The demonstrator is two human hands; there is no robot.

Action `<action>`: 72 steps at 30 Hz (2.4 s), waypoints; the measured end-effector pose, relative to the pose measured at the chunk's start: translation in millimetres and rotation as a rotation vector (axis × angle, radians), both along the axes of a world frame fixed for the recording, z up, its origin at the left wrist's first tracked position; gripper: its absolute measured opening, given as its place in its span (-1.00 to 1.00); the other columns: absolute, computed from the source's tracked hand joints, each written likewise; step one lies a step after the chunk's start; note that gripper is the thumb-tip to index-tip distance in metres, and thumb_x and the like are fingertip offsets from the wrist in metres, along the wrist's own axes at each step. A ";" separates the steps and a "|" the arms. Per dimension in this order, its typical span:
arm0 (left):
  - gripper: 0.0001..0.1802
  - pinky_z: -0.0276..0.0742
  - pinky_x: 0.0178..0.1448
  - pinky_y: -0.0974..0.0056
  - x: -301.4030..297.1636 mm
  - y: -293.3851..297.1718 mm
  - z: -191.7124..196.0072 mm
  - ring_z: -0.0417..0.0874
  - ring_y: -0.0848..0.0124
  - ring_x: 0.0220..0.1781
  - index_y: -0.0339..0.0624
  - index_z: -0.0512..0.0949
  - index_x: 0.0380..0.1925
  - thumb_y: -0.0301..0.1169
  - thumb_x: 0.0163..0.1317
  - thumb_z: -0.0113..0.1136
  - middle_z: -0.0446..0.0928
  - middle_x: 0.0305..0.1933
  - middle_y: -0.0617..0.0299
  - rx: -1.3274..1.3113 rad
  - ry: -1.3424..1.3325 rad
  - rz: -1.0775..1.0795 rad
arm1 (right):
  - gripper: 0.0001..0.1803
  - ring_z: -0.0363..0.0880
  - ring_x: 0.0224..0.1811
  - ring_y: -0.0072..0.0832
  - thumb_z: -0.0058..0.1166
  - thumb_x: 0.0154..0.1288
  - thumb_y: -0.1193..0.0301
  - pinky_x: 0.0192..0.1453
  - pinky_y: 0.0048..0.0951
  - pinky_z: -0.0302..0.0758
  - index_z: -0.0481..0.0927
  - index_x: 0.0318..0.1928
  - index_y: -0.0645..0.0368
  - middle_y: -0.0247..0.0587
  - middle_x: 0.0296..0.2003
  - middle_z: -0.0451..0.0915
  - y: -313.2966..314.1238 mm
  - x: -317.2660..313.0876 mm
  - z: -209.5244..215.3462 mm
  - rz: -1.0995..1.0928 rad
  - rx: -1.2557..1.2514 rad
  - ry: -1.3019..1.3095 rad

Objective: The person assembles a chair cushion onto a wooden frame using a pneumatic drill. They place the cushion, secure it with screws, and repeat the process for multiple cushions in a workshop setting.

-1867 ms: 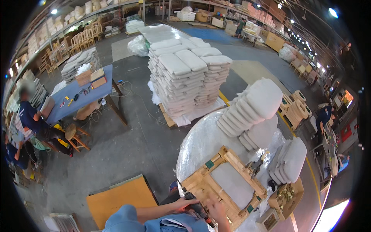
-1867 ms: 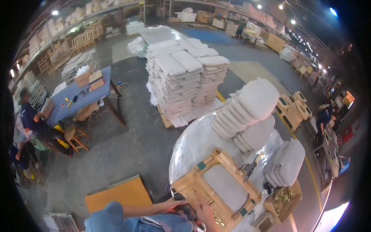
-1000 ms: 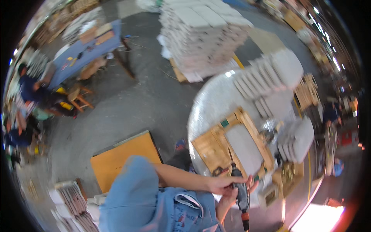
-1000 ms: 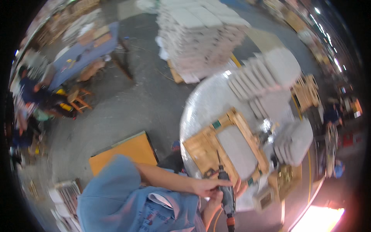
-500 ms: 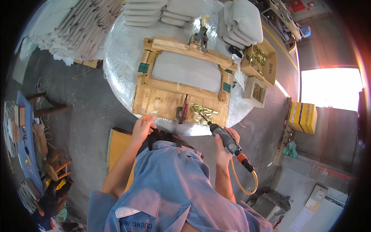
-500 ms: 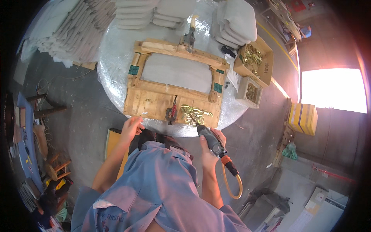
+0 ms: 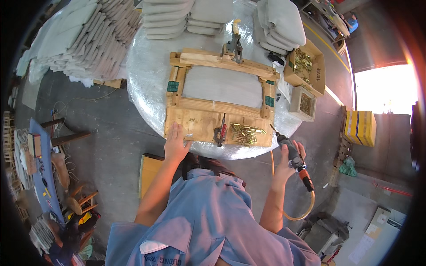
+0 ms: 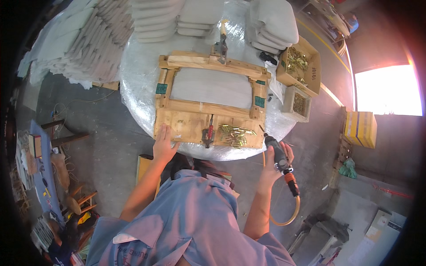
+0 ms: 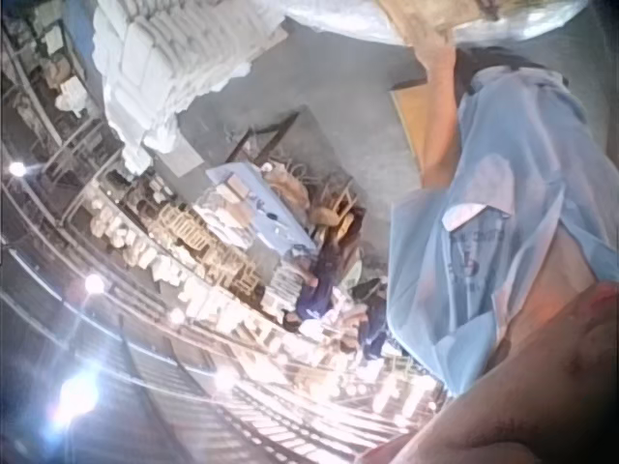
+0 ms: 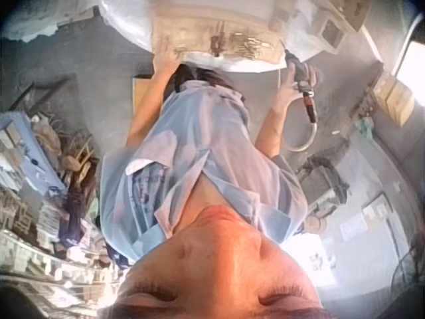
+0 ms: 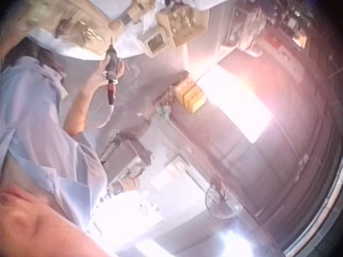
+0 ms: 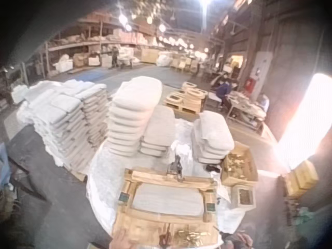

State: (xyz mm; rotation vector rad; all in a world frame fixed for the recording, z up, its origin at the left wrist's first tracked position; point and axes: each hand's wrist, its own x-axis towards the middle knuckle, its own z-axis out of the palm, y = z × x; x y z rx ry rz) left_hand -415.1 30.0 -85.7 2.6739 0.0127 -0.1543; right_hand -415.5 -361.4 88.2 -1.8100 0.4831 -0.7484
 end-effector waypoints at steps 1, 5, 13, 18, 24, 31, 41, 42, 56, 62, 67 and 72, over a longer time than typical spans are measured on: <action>0.00 0.27 0.72 -0.01 1.3 -0.6 1.8 0.16 -0.09 0.77 -0.34 0.24 0.61 -0.07 0.32 0.44 0.12 0.76 -0.18 -0.013 0.019 0.015 | -0.36 0.61 0.31 -0.22 0.42 0.40 0.53 0.46 -0.17 0.54 0.39 0.38 0.31 0.05 0.25 0.60 -3.2 4.8 -0.8 -0.002 0.030 -0.016; 0.01 0.25 0.74 0.00 4.2 0.1 7.0 0.14 -0.07 0.78 -0.33 0.24 0.62 -0.08 0.31 0.46 0.10 0.77 -0.15 -0.054 0.070 0.049 | -0.39 0.64 0.33 -0.16 0.33 0.47 0.45 0.27 -0.15 0.74 0.37 0.43 0.12 0.08 0.34 0.53 3.9 9.9 8.5 0.011 0.165 0.030; -0.04 0.32 0.71 0.03 9.6 4.0 12.3 0.16 0.03 0.78 -0.26 0.27 0.62 -0.13 0.30 0.45 0.16 0.76 -0.10 -0.083 0.146 0.070 | -0.34 0.65 0.29 -0.21 0.35 0.35 0.56 0.37 -0.19 0.63 0.38 0.39 0.18 0.00 0.25 0.61 88.7 9.3 -12.0 0.499 0.401 0.094; -0.10 0.37 0.68 0.05 10.6 3.2 15.4 0.23 0.02 0.75 -0.24 0.35 0.57 -0.15 0.29 0.47 0.24 0.72 -0.09 -0.071 0.085 0.075 | -0.40 0.66 0.21 -0.31 0.47 0.22 0.60 0.34 -0.25 0.59 0.53 0.25 0.22 -0.07 0.13 0.67 138.8 43.1 -47.9 0.756 0.127 0.126; -0.14 0.46 0.62 0.05 9.0 -0.8 12.6 0.30 -0.01 0.72 -0.23 0.41 0.52 -0.11 0.30 0.46 0.33 0.66 -0.14 -0.085 0.044 0.117 | -0.44 0.66 0.16 -0.32 0.53 0.22 0.52 0.36 -0.26 0.54 0.59 0.21 0.23 -0.14 0.07 0.63 156.1 48.5 -58.1 0.783 0.164 0.159; -0.18 0.44 0.64 0.06 11.6 -1.7 19.0 0.30 -0.01 0.72 -0.23 0.41 0.51 -0.14 0.32 0.44 0.31 0.68 -0.13 -0.084 0.106 0.115 | -0.42 0.72 0.13 -0.33 0.51 0.23 0.54 0.34 -0.27 0.59 0.54 0.22 0.25 -0.08 0.06 0.72 156.6 56.0 -69.2 0.756 0.138 0.137; -0.38 0.56 0.49 0.09 14.1 1.0 13.1 0.56 -0.05 0.53 -0.23 0.56 0.38 -0.18 0.38 0.35 0.56 0.48 -0.15 -0.170 0.007 0.172 | -0.36 0.66 0.26 -0.29 0.50 0.23 0.56 0.45 -0.23 0.52 0.48 0.28 0.25 -0.01 0.19 0.68 146.0 42.5 -74.5 0.669 0.411 0.175; -0.47 0.59 0.35 0.13 17.4 1.8 12.0 0.64 0.02 0.35 -0.23 0.60 0.28 -0.17 0.42 0.33 0.63 0.31 -0.07 -0.327 0.010 0.324 | -0.35 0.65 0.28 -0.29 0.49 0.23 0.56 0.46 -0.22 0.51 0.47 0.29 0.25 0.00 0.20 0.67 142.2 39.7 -71.7 0.662 0.442 0.182; -0.44 0.46 -0.45 0.34 64.1 -46.7 69.5 0.60 0.48 -0.48 -0.10 0.66 -0.30 0.20 0.54 0.20 0.62 -0.36 0.30 -1.384 0.526 0.672 | -0.21 0.57 0.36 -0.15 0.41 0.20 0.52 0.56 -0.08 0.41 0.34 0.42 0.20 0.12 0.28 0.59 95.6 3.7 -23.1 0.692 0.540 0.179; -0.45 0.21 -0.52 0.33 69.7 -49.7 55.7 0.37 0.59 -0.58 -0.05 0.56 -0.59 0.07 0.45 0.41 0.42 -0.57 0.42 -1.133 0.401 0.495 | -0.29 0.64 0.24 -0.22 0.43 0.16 0.56 0.43 -0.13 0.53 0.42 0.32 0.25 0.02 0.19 0.65 93.2 0.3 -3.1 0.685 0.577 0.200; -0.43 0.17 -0.63 0.27 63.4 -29.5 -0.7 0.30 0.51 -0.71 0.08 0.42 -0.62 0.06 0.55 0.30 0.37 -0.64 0.43 -1.464 0.363 0.947 | -0.37 0.63 0.18 -0.31 0.40 0.24 0.59 0.39 -0.18 0.56 0.47 0.30 0.24 -0.08 0.23 0.62 100.2 4.4 24.7 0.640 0.731 0.547; -0.40 0.66 -0.29 0.24 63.1 -10.8 24.8 0.68 0.37 -0.39 -0.18 0.65 -0.09 0.13 0.72 -0.10 0.67 -0.33 0.25 -2.149 0.332 1.008 | -0.38 0.65 0.21 -0.28 0.40 0.24 0.65 0.41 -0.23 0.55 0.48 0.30 0.29 -0.08 0.21 0.62 93.5 15.6 -22.3 0.733 0.383 0.208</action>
